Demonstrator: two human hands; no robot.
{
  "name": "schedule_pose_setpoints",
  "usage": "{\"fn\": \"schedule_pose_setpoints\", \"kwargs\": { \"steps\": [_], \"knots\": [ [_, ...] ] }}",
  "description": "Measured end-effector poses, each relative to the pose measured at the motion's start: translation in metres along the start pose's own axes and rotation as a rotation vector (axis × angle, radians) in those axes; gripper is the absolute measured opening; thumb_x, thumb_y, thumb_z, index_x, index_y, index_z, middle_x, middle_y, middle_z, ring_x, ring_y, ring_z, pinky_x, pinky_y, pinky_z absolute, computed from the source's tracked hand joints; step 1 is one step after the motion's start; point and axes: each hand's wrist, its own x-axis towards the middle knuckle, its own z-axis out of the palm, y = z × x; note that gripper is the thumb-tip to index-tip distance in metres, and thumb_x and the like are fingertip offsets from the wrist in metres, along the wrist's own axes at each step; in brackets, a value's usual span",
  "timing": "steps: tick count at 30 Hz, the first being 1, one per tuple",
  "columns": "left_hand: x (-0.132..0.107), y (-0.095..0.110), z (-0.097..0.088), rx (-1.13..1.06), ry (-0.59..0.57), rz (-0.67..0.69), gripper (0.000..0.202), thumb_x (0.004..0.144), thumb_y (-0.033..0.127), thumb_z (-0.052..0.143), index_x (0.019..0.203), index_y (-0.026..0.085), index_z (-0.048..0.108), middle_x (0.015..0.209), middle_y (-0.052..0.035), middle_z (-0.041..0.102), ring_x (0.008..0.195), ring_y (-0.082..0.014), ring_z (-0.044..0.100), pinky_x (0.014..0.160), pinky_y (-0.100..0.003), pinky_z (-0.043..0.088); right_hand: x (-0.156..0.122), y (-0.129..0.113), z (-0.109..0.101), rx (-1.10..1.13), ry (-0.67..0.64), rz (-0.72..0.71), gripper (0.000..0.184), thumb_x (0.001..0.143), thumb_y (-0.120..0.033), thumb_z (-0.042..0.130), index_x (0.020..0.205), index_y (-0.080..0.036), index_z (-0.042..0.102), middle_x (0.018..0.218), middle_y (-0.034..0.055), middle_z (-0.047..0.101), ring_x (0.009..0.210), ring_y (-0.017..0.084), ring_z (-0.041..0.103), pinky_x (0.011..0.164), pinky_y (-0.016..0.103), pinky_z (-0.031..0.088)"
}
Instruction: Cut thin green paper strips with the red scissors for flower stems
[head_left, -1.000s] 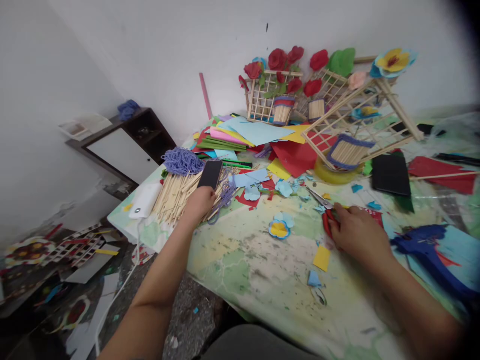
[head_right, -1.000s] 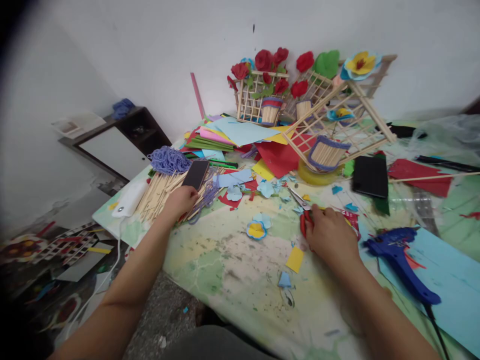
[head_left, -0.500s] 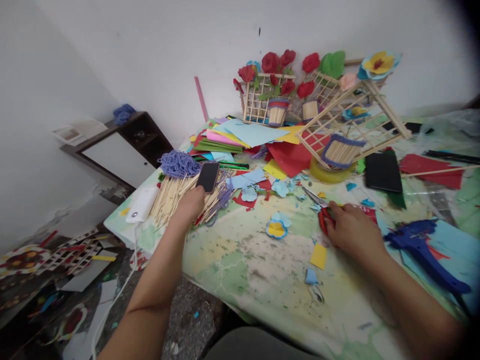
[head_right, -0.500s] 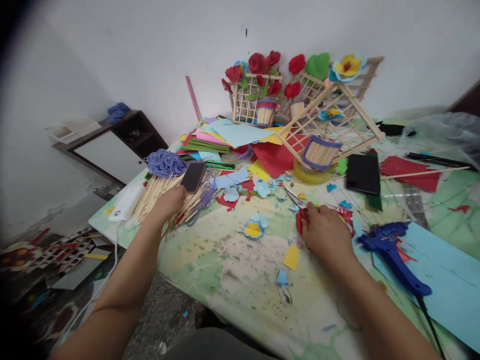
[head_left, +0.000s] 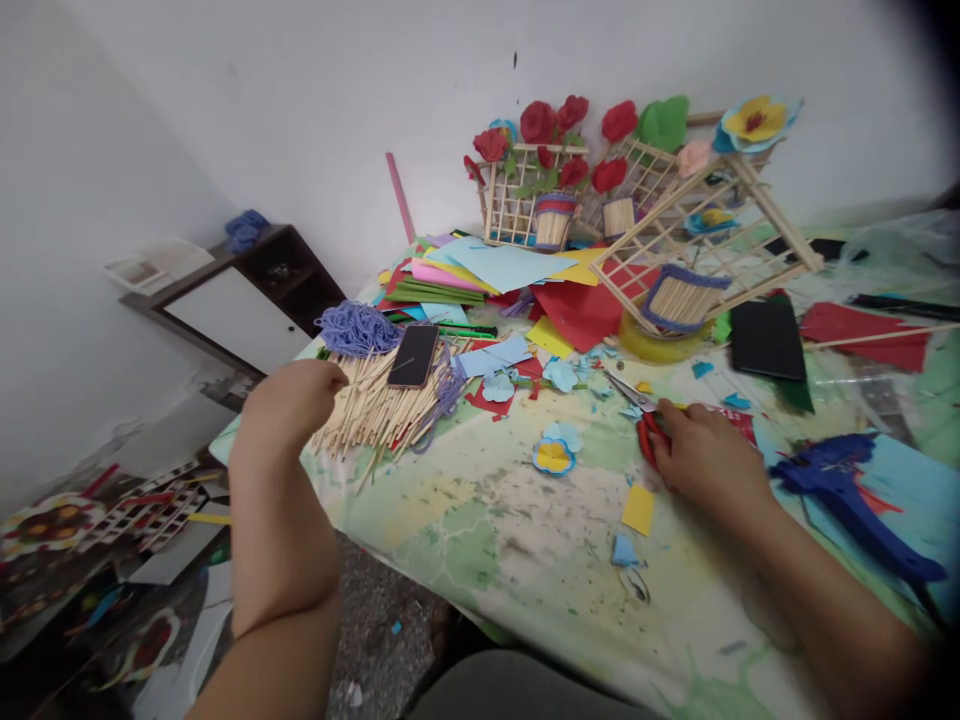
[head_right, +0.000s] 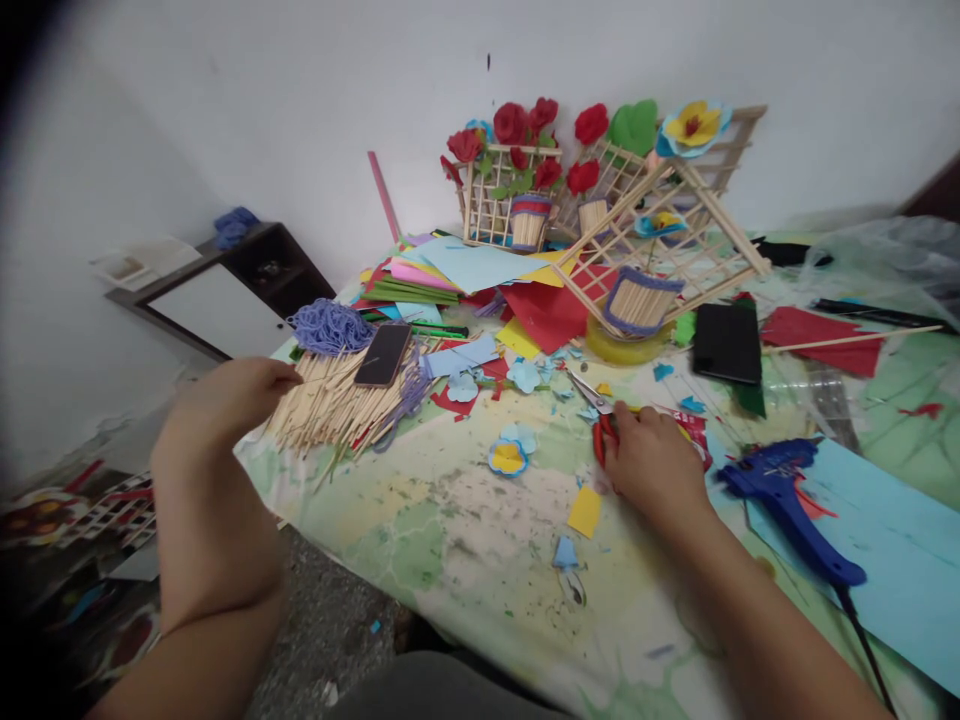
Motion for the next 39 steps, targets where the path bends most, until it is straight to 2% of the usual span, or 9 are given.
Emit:
{"fn": "schedule_pose_setpoints", "kwargs": {
  "steps": [2,6,12,14,18,23,28,35,39],
  "knots": [
    [-0.001,0.001,-0.007,0.069,0.024,0.046,0.024,0.079,0.026,0.046,0.085,0.024,0.07,0.093,-0.0051,0.07,0.083,-0.0246,0.061,0.072,-0.035,0.046,0.0,0.001,0.001,0.002,-0.001,0.0,0.042,0.088,-0.035,0.037,0.115,-0.011,0.058,0.09,0.018,0.062,0.084,0.029,0.059,0.066,0.035,0.039],
    [0.01,0.025,0.006,-0.22,0.192,0.204,0.028,0.081,0.027,0.044,0.093,0.019,0.068,0.096,-0.0053,0.069,0.088,-0.0199,0.061,0.08,-0.029,0.046,0.001,0.001,0.002,0.01,-0.006,-0.001,0.042,0.088,-0.037,0.038,0.116,-0.012,0.057,0.09,0.0188,0.062,0.085,0.03,0.058,0.067,0.035,0.039],
    [0.04,0.061,0.063,-0.479,-0.071,0.258,0.03,0.076,0.024,0.046,0.096,0.014,0.067,0.087,-0.0054,0.07,0.076,-0.0166,0.061,0.074,-0.026,0.047,0.001,0.002,0.004,-0.013,-0.013,-0.032,0.043,0.089,-0.036,0.035,0.119,-0.01,0.053,0.092,0.021,0.061,0.089,0.033,0.058,0.07,0.038,0.04],
    [0.044,0.059,0.07,-0.486,-0.138,0.256,0.032,0.075,0.024,0.047,0.098,0.015,0.067,0.089,-0.0048,0.07,0.079,-0.0163,0.061,0.074,-0.026,0.047,0.001,0.002,0.004,-0.013,-0.017,-0.04,0.042,0.089,-0.035,0.035,0.119,-0.01,0.052,0.091,0.0213,0.061,0.089,0.034,0.058,0.07,0.038,0.041],
    [0.03,0.035,0.067,-0.165,-0.067,0.097,0.025,0.072,0.021,0.047,0.083,0.017,0.069,0.088,-0.0087,0.07,0.083,-0.02,0.061,0.075,-0.028,0.045,0.001,0.002,0.002,-0.017,-0.03,-0.046,0.043,0.09,-0.035,0.034,0.117,-0.009,0.054,0.088,0.0221,0.06,0.087,0.035,0.059,0.069,0.04,0.041],
    [-0.003,0.012,0.073,0.115,-0.346,-0.028,0.019,0.067,0.031,0.056,0.072,0.016,0.068,0.081,-0.0123,0.068,0.077,-0.0234,0.061,0.067,-0.029,0.045,0.002,0.001,0.001,-0.034,-0.059,-0.03,0.044,0.09,-0.038,0.032,0.115,-0.011,0.055,0.089,0.0211,0.061,0.085,0.035,0.06,0.067,0.039,0.041],
    [-0.011,0.01,0.078,0.119,-0.452,0.055,0.023,0.072,0.031,0.052,0.07,0.014,0.067,0.081,-0.0144,0.067,0.076,-0.0241,0.061,0.067,-0.031,0.043,0.003,0.0,0.002,-0.091,-0.07,-0.019,0.043,0.09,-0.039,0.031,0.116,-0.014,0.054,0.089,0.0182,0.061,0.085,0.032,0.06,0.068,0.038,0.042],
    [-0.004,0.013,0.068,0.121,-0.259,-0.042,0.026,0.072,0.02,0.044,0.08,0.014,0.068,0.09,-0.0161,0.066,0.083,-0.0262,0.06,0.066,-0.031,0.042,0.001,0.0,0.002,-0.081,-0.038,-0.034,0.046,0.091,-0.04,0.029,0.116,-0.011,0.054,0.089,0.0191,0.061,0.086,0.033,0.06,0.068,0.037,0.041],
    [-0.012,0.019,0.071,-0.083,-0.296,0.139,0.021,0.072,0.026,0.048,0.075,0.018,0.067,0.081,-0.0083,0.067,0.075,-0.0201,0.058,0.063,-0.027,0.038,0.001,0.001,0.003,-0.075,-0.027,-0.043,0.045,0.091,-0.038,0.03,0.117,-0.011,0.054,0.088,0.0191,0.061,0.085,0.032,0.059,0.067,0.037,0.039]
  ]
}}
